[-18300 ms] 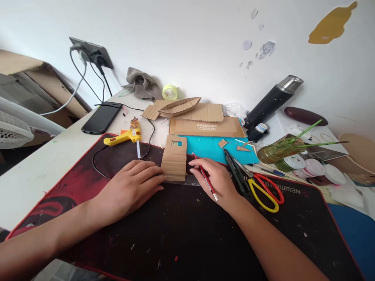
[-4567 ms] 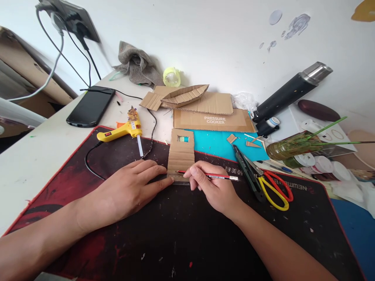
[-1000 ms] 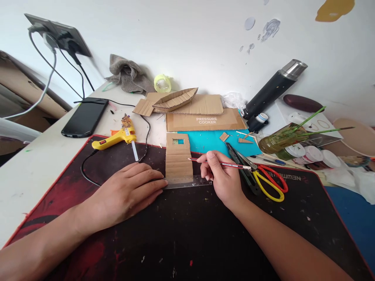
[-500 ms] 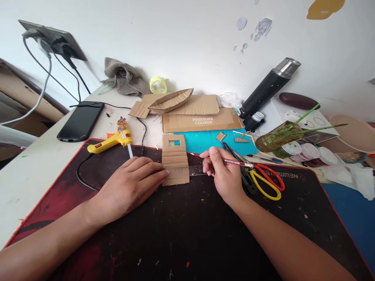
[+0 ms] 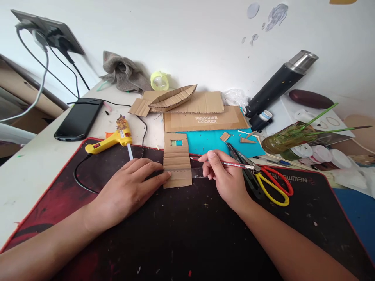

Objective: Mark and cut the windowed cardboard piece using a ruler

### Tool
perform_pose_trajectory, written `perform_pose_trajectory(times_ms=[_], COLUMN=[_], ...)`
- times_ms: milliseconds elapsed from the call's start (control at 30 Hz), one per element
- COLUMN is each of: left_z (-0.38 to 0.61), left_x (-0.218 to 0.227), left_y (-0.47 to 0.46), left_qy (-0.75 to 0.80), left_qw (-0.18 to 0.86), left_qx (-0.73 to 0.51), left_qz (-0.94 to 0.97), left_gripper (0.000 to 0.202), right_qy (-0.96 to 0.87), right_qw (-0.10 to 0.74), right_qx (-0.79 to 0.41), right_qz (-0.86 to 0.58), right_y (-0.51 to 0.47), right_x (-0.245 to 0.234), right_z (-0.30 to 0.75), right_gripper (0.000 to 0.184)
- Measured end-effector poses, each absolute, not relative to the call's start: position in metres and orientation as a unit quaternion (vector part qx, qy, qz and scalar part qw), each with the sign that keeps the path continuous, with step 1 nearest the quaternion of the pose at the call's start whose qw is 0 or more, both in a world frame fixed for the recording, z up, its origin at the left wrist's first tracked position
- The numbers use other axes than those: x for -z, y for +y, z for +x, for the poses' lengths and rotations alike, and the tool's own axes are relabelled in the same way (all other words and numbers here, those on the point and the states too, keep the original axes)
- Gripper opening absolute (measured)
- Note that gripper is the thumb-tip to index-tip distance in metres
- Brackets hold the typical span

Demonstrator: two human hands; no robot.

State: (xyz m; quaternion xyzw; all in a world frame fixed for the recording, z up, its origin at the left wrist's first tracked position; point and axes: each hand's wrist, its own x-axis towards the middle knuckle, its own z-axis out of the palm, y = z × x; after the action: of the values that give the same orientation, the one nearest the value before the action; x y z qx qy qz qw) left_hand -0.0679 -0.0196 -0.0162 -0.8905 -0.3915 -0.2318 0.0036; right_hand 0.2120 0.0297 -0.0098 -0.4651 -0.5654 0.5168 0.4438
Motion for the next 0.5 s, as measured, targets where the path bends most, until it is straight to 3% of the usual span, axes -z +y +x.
perform_pose_trajectory(times_ms=[500], left_z=[-0.0686], left_x=[0.0165], left_y=[-0.0204], left_qy=[-0.389], left_qw=[0.015], left_qx=[0.240], left_qz=[-0.890], left_gripper=[0.027], right_qy=[-0.567], right_qw=[0.469], right_qx=[-0.498], right_qz=[-0.459], right_y=[0.0260], right_x=[0.0083], right_z=[0.2100], right_gripper=[0.045])
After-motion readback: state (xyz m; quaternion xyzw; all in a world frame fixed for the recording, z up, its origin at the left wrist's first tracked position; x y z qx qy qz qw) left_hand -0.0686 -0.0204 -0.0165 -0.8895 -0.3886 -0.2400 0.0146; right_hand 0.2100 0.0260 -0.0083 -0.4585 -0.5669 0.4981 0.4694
